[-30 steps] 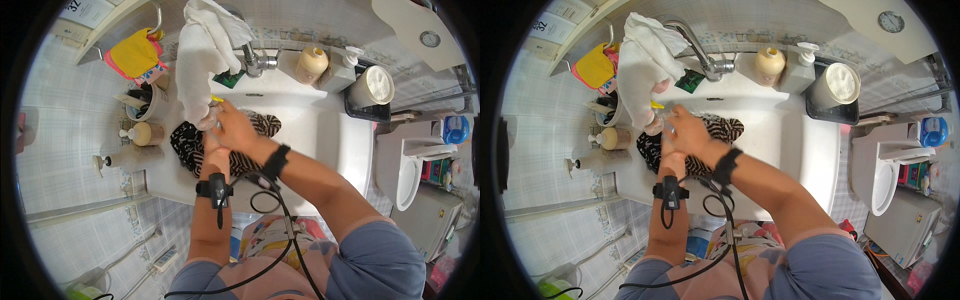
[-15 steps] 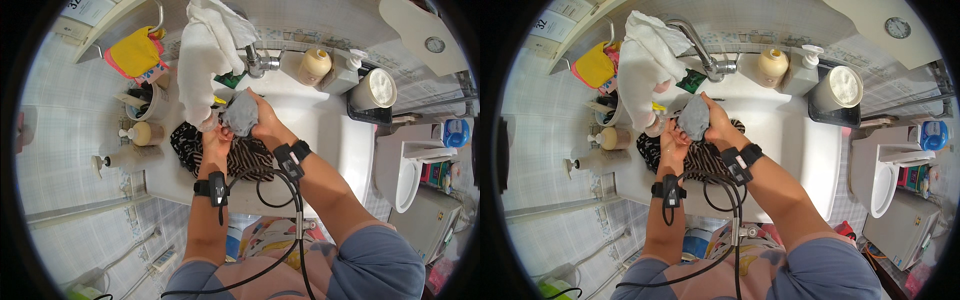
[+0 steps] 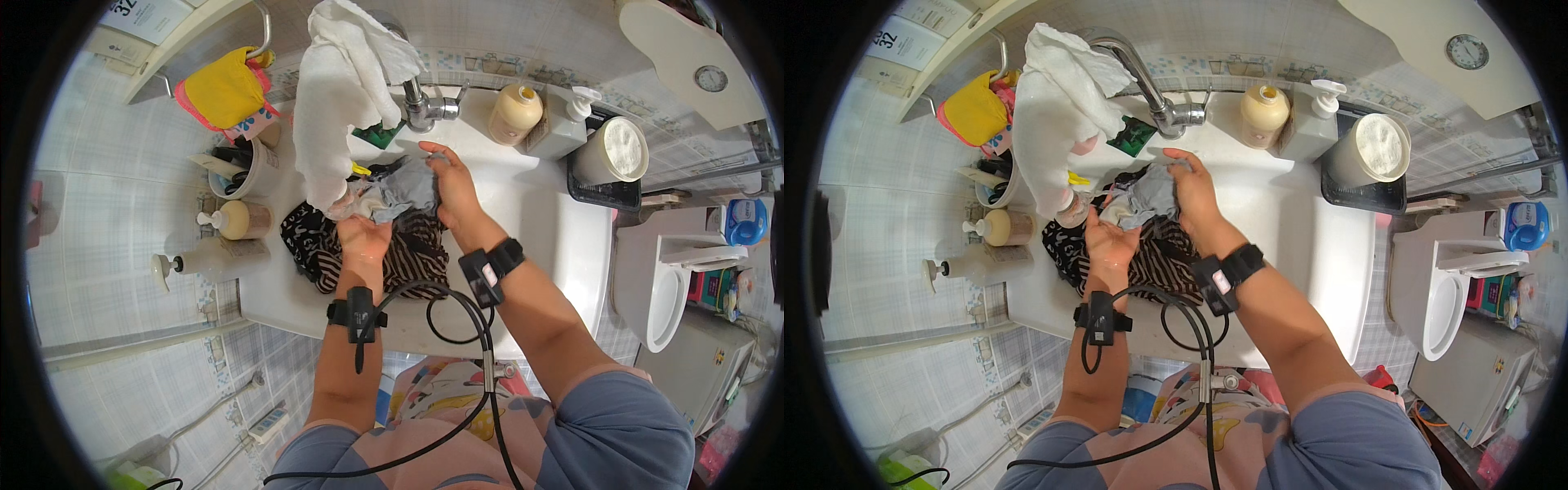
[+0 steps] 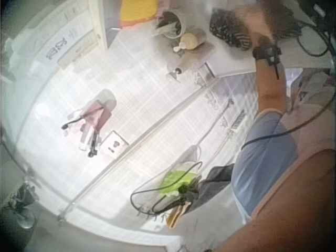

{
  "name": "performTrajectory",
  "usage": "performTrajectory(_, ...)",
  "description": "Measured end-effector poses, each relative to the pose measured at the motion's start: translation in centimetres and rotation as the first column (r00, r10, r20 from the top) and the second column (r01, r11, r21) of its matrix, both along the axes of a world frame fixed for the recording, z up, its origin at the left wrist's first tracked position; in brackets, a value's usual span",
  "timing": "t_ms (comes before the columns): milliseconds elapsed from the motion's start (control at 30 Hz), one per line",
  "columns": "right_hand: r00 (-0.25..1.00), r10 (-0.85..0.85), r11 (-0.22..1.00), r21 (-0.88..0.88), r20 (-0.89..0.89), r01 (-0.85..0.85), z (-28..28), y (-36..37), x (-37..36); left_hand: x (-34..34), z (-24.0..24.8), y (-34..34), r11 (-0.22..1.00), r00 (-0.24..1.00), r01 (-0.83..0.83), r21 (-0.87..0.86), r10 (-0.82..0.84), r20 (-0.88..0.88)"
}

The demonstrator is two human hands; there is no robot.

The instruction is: The person stands at a bathroom sink and hand-washes a pile of patterned clothing. They apply liquid detergent from a bottle, rub the fabric together to create suds, and rinse the items under running water from the faucet.

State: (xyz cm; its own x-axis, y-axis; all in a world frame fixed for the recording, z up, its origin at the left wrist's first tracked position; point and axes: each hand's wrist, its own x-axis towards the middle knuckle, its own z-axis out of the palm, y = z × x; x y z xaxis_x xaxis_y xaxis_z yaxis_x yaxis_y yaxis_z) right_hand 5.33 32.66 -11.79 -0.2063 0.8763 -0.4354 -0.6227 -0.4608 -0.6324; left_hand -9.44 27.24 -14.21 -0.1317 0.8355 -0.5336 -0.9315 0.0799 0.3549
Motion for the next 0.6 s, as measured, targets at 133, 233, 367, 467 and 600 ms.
performTrajectory(133, 0.840, -0.215, 0.708, 0.672, 0.499, -0.218, -0.2, -4.2, -3.1, -1.5, -2.6, 0.4, 0.999, 0.982, 0.040, 0.012, -0.037, -0.186)
performTrajectory(233, 0.667, -0.351, 0.513, 0.731, 0.657, -0.450, 1.7, -7.1, -4.7, -1.5, -4.0, -2.0, 0.969, 0.937, 0.188, 0.163, -0.127, -0.325)
performTrajectory(367, 0.397, -0.466, 0.500, 0.605, 0.791, -0.619, 1.7, -3.6, -5.4, 1.1, -0.8, -2.1, 0.983, 0.874, 0.180, -0.038, -0.178, -0.453)
performTrajectory(467, 0.404, -0.339, 0.713, 0.512, 0.850, -0.479, -0.5, 0.5, -5.3, 1.9, -0.9, -0.1, 0.982, 0.961, 0.152, -0.114, -0.174, -0.215)
performTrajectory(600, 0.515, -0.520, 0.497, 0.732, 0.682, -0.466, 2.2, -5.6, -6.3, -0.3, -2.8, -1.5, 0.912, 0.988, 0.096, 0.399, -0.040, -0.146)
